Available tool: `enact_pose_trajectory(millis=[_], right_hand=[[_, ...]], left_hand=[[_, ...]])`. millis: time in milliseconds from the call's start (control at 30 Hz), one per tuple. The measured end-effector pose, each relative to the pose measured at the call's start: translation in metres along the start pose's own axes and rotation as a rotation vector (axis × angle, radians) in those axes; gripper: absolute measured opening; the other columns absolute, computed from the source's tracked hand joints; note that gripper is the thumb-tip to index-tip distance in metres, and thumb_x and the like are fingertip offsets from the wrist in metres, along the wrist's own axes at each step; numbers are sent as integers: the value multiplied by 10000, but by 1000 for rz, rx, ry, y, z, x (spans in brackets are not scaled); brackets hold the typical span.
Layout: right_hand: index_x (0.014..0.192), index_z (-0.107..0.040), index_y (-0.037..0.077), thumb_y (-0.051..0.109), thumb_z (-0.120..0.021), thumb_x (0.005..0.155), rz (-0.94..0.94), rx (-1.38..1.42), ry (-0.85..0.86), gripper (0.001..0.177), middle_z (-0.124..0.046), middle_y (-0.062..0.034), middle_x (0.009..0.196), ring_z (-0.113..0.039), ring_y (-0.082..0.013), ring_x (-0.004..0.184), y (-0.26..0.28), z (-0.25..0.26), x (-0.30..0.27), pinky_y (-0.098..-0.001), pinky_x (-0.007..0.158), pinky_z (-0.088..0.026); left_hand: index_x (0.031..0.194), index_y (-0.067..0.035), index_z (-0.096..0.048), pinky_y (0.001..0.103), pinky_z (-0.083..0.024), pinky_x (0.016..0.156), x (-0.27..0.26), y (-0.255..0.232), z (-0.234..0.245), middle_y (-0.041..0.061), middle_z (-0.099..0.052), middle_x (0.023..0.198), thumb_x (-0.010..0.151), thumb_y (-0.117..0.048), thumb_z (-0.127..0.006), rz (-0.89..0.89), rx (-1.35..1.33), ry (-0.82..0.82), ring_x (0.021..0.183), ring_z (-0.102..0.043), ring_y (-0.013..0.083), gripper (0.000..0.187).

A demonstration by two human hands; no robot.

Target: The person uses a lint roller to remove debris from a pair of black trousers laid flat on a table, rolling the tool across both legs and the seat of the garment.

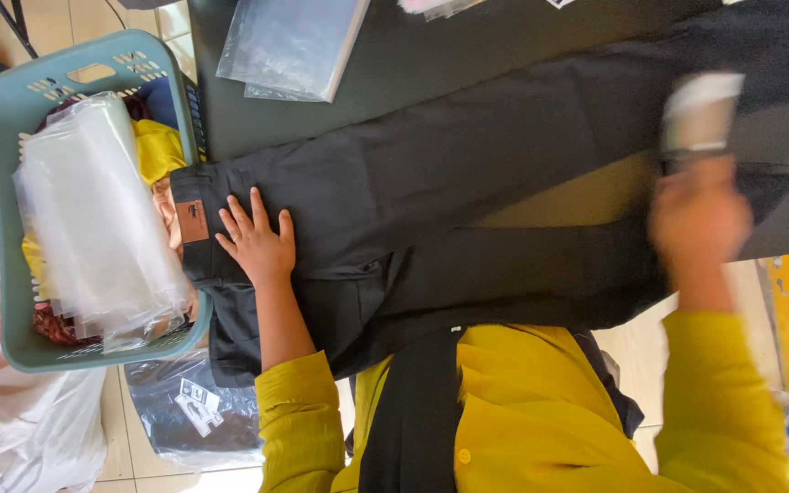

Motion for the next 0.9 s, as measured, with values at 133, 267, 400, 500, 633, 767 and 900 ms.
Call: enact_pose_trajectory(millis=[133,267,400,500,633,767,900], right_hand=[[1013,-602,158,359,-598,1023,634,-15,-106,201,-589,-34,638,-636,-267,480,159,55,-126,-400,500,-517],[981,-665,205,459,-514,1022,437,80,226,298,-734,-101,744,-758,-324,698,151,33,-99,-456,613,-571],[1299,-554,145,377,-527,1110,10,-20,185,300,-748,-223,843,-739,-491,717,16,-9,17,-582,568,-574],[1371,-564,136,240,-590,1088,-175,35,-8,303,-770,-315,921,-732,-565,749,-82,-27,75,-650,570,-564],[1301,-512,124,215,-634,1110,-168,207,-53,244,-752,-310,970,-702,-577,809,-52,-10,64,-655,629,-527],[1295,-549,212,420,-470,1069,241,40,321,317,-729,-154,841,-722,-434,714,109,21,-38,-545,573,-542],[1369,-539,377,490,-467,1004,481,0,432,388,-733,-70,744,-733,-374,660,152,8,-69,-498,543,-540]], left_hand=[[1660,-271,-298,695,-140,1230,-4,8,-18,160,-221,1714,1069,-531,-461,27,40,-25,1579,-157,389,667],[1634,-193,-336,769,-182,1164,-38,-29,-5,218,-303,1668,954,-446,-673,-67,-122,-44,1529,-256,463,801],[1650,-130,-207,741,-106,1169,-86,-78,-20,133,-209,1721,904,-591,-665,-295,-208,78,1578,-216,378,990],[1644,-122,-209,737,-47,1176,-102,-106,-12,138,-180,1722,950,-589,-610,-347,-296,169,1581,-180,378,928],[1615,-184,-310,762,-41,1155,-102,-127,4,127,-209,1713,935,-475,-695,-386,-346,246,1582,-161,378,834],[1386,-261,-634,775,-149,1137,-118,-157,20,80,-368,1634,825,-415,-828,-647,-338,205,1551,-227,398,614],[1211,-201,-760,801,-188,1120,-134,-171,20,59,-552,1503,913,-230,-766,-786,-347,172,1513,-313,403,299]])
Point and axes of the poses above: each hand's wrist, its own x-axis towards the middle knuckle, its own z-axis out of the back of the hand, y = z × x, the point moved 8 cm from there along x, towards the middle knuckle
